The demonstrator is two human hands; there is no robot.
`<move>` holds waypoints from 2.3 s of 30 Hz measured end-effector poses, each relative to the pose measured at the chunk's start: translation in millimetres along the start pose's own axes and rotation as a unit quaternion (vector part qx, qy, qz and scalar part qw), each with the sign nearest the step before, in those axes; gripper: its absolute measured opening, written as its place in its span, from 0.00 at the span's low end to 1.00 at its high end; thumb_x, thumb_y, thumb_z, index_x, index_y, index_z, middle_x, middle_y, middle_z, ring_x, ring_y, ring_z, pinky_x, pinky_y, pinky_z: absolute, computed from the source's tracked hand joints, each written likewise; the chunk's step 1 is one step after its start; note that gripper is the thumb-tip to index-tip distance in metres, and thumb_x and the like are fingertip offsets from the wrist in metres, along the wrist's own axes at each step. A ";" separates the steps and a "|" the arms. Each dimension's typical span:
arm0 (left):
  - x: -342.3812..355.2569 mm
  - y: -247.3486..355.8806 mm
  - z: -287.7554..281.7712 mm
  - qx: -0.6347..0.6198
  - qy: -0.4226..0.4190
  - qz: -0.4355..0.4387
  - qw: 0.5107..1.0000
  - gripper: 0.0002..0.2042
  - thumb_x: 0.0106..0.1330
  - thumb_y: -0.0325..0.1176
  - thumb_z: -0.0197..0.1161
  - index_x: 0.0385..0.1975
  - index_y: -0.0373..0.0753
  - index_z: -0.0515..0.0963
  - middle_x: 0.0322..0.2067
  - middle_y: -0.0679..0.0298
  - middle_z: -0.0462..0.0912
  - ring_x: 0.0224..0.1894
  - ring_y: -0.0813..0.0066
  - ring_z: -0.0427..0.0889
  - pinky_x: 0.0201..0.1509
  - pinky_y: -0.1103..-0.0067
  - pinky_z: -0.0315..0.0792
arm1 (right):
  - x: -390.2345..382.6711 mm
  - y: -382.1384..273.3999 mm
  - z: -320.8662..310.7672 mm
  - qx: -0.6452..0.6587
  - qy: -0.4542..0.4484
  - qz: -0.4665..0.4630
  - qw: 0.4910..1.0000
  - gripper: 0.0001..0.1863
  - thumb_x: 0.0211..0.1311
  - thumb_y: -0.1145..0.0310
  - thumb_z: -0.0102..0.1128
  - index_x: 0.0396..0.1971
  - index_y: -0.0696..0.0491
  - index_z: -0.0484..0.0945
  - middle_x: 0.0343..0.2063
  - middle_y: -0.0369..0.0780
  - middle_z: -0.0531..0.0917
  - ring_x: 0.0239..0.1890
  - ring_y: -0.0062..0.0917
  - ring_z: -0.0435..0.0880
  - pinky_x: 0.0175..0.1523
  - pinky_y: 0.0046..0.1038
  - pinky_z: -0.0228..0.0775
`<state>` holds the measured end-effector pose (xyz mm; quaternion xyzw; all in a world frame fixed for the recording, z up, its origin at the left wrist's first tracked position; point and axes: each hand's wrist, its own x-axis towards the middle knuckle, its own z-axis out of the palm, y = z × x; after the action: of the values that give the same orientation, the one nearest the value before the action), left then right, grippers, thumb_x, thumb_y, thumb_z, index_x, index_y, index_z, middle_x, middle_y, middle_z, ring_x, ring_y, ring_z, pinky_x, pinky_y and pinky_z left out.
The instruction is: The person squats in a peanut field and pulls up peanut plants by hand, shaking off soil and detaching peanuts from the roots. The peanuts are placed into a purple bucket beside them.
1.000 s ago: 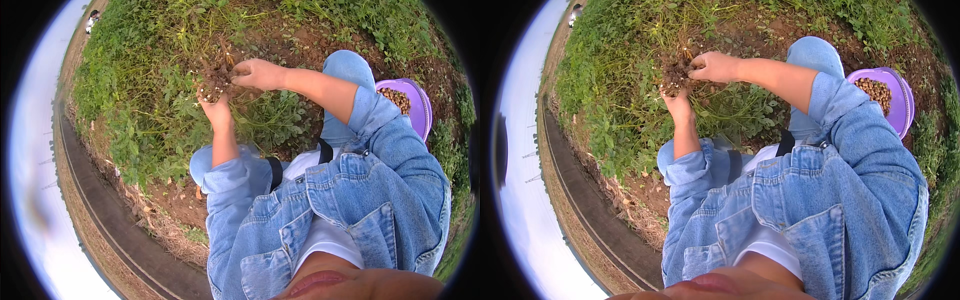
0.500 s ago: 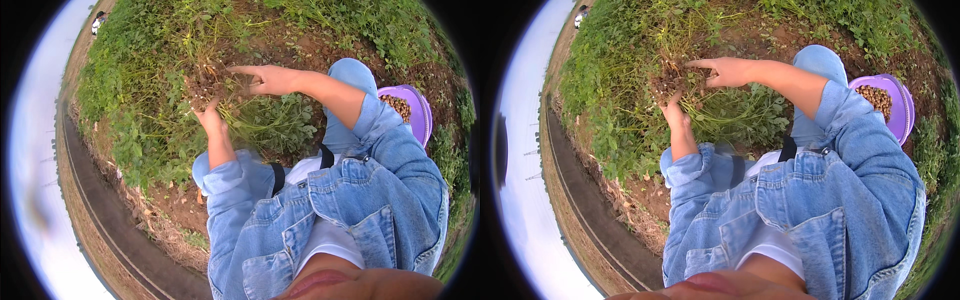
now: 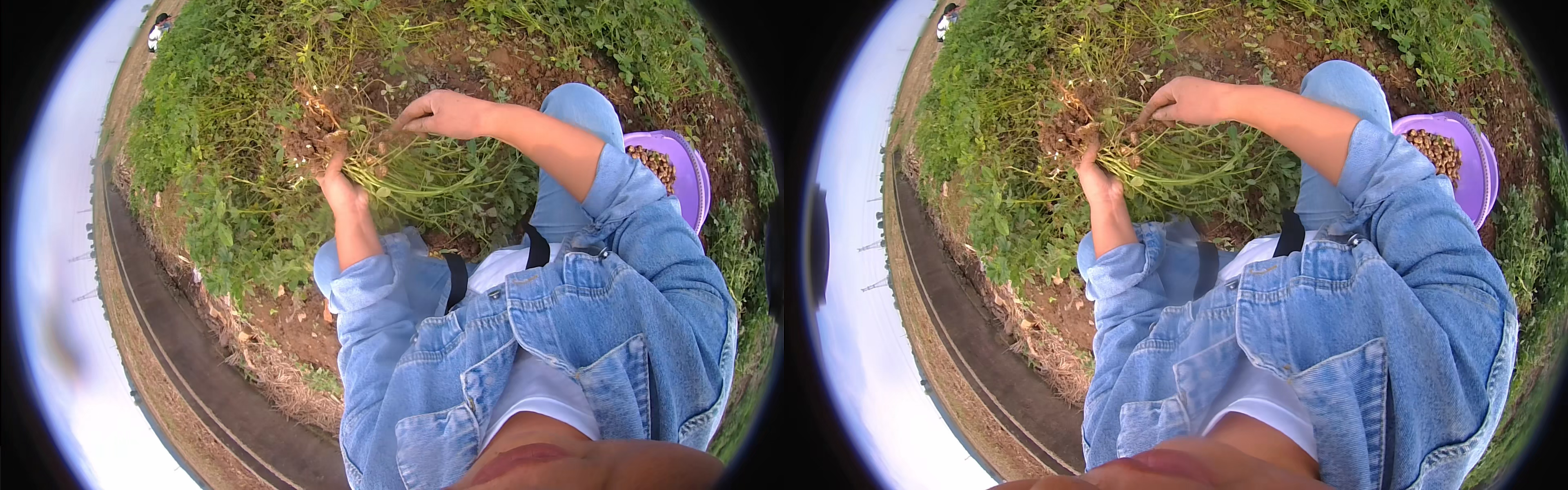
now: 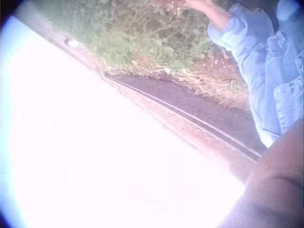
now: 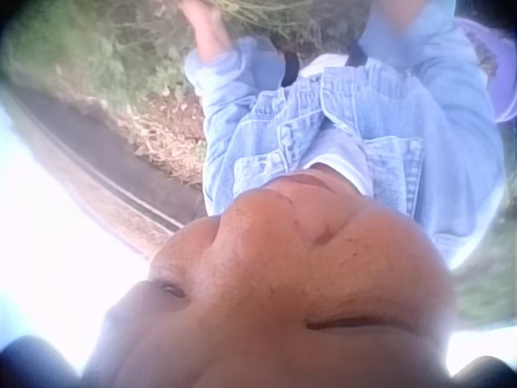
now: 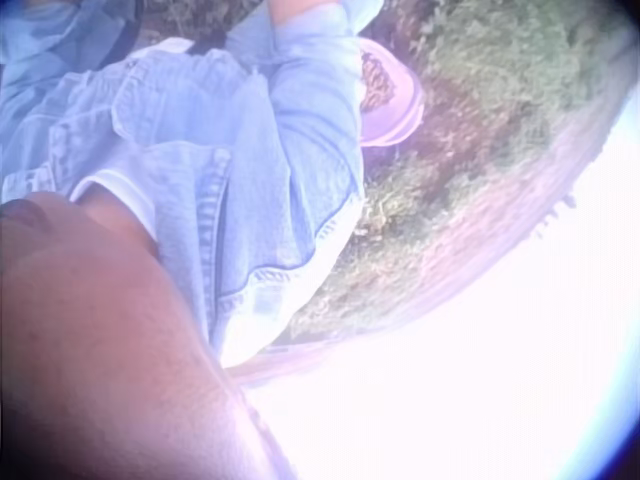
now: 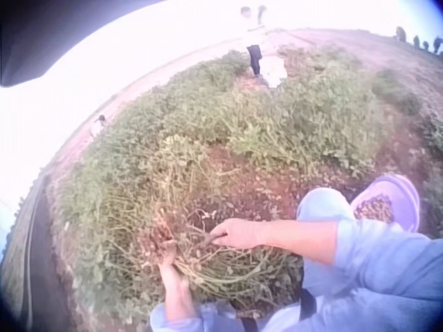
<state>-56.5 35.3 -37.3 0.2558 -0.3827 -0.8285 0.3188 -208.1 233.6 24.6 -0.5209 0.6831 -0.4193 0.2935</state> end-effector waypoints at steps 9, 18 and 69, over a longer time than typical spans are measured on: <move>-27.6 -5.6 34.0 0.030 -0.023 0.070 0.997 0.28 0.59 0.15 0.54 0.60 0.40 0.60 0.54 0.54 0.72 0.52 0.58 0.76 0.53 0.63 0.76 | 8.1 -15.5 36.1 -0.173 0.024 0.096 0.980 0.23 0.58 0.49 0.59 0.32 0.58 0.80 0.30 0.46 0.82 0.34 0.41 0.81 0.41 0.37 0.72; -2.2 8.8 -1.2 -0.046 0.008 0.029 0.999 0.29 0.58 0.16 0.59 0.60 0.40 0.61 0.55 0.56 0.71 0.55 0.61 0.73 0.57 0.63 0.71 | -4.8 -19.4 1.1 0.236 -0.017 0.099 0.966 0.15 0.64 0.65 0.50 0.47 0.52 0.79 0.27 0.34 0.79 0.25 0.15 0.72 0.29 0.19 0.65; 9.6 11.9 -7.6 -0.004 -0.016 -0.068 0.998 0.29 0.60 0.19 0.54 0.62 0.47 0.57 0.55 0.53 0.69 0.53 0.53 0.74 0.50 0.49 0.76 | -285.9 74.1 -175.3 -0.246 0.347 0.340 0.839 0.27 0.61 0.47 0.59 0.47 0.57 0.79 0.33 0.40 0.83 0.37 0.22 0.81 0.43 0.27 0.74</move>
<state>-53.9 18.8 -33.9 0.2664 -0.3664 -0.8538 0.2567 -308.0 562.1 32.6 -0.1311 0.9551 -0.2648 0.0234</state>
